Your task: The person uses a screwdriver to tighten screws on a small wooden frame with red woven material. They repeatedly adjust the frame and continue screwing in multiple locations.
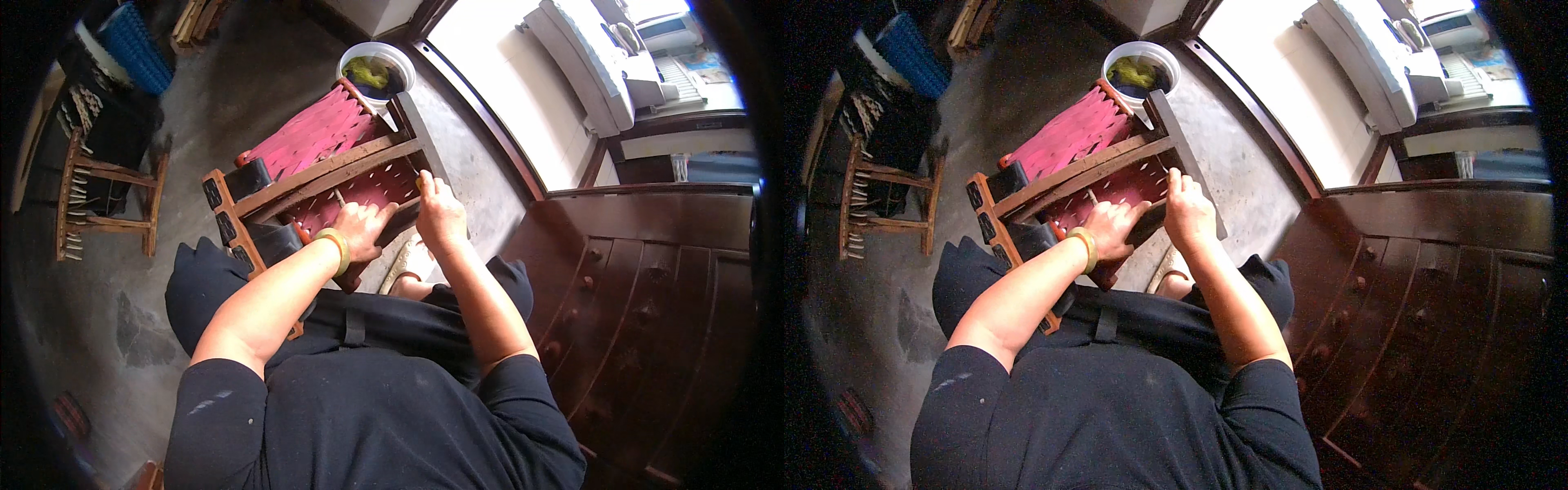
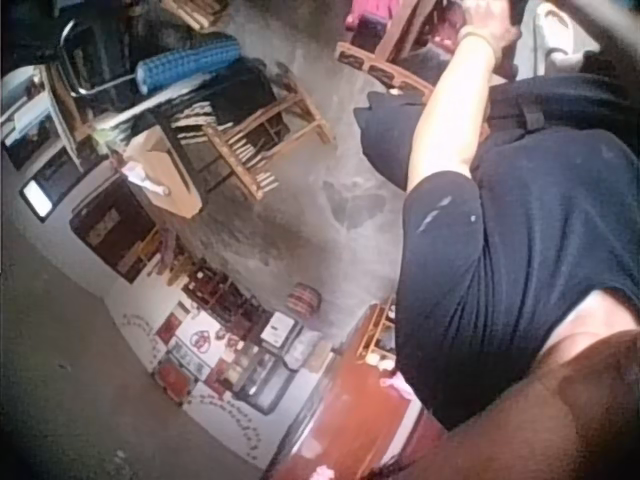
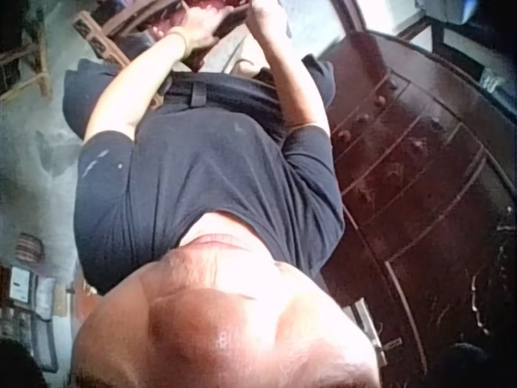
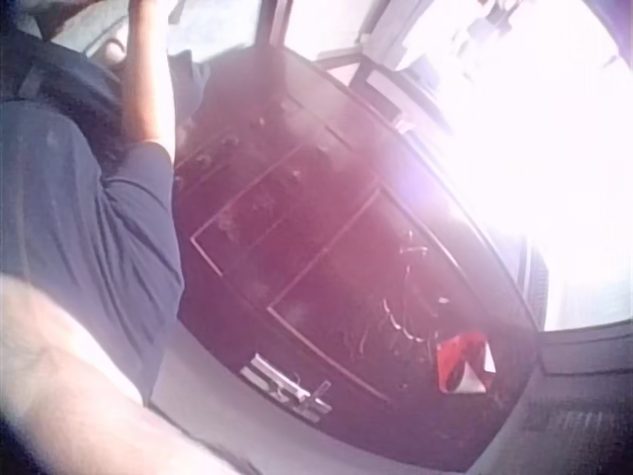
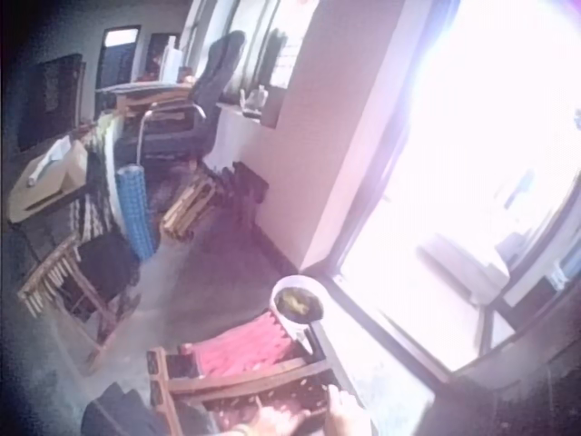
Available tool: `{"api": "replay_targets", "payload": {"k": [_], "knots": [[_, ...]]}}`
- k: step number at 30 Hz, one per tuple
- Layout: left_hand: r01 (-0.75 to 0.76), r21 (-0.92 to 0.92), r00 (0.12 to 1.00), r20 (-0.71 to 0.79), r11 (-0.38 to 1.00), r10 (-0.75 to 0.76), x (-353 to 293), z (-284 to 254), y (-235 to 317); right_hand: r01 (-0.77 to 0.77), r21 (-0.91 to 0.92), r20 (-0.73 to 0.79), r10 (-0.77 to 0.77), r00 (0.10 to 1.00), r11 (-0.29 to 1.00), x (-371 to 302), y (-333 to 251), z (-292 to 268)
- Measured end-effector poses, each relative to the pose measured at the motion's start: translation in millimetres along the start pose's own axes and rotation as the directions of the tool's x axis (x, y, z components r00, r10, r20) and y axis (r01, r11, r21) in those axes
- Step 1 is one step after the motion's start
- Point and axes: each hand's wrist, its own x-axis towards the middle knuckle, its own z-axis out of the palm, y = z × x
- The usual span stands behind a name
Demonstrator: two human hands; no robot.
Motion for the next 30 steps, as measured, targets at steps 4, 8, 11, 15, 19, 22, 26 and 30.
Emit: {"api": "replay_targets", "payload": {"k": [4,8,11,15,19,22,26,30], "knots": [[0.004,0.032,0.999,0.035,0.999,-0.006,-2,-1,2,-0.078,0.008,0.052,0.078,0.996,0.997,-8,4,5],[0.021,0.044,0.996,0.081,0.999,-0.025,-2,-1,2,-0.065,0.003,0.070,0.065,0.995,0.998,-7,3,-2],[0.024,0.032,0.996,0.080,0.999,-0.026,-1,-1,2,-0.061,0.020,0.020,0.060,0.998,0.998,0,-1,-11],[0.024,0.024,0.997,0.074,0.999,-0.025,0,-4,4,-0.072,0.045,-0.030,0.073,0.997,0.996,2,3,-4],[0.013,0.017,0.998,0.065,1.000,-0.014,0,-4,2,-0.135,0.017,-0.018,0.135,0.991,0.991,3,3,-1],[0.012,0.030,0.999,0.048,0.999,-0.013,-1,-2,1,-0.130,-0.016,-0.051,0.129,0.990,0.991,9,7,0],[-0.008,0.035,1.000,0.027,0.999,0.007,-2,-1,1,-0.116,-0.099,0.043,0.121,0.992,0.988,14,7,2],[0.007,0.010,1.000,0.030,1.000,-0.008,-1,-3,2,-0.048,-0.154,0.058,0.058,0.997,0.987,14,6,8]]}}
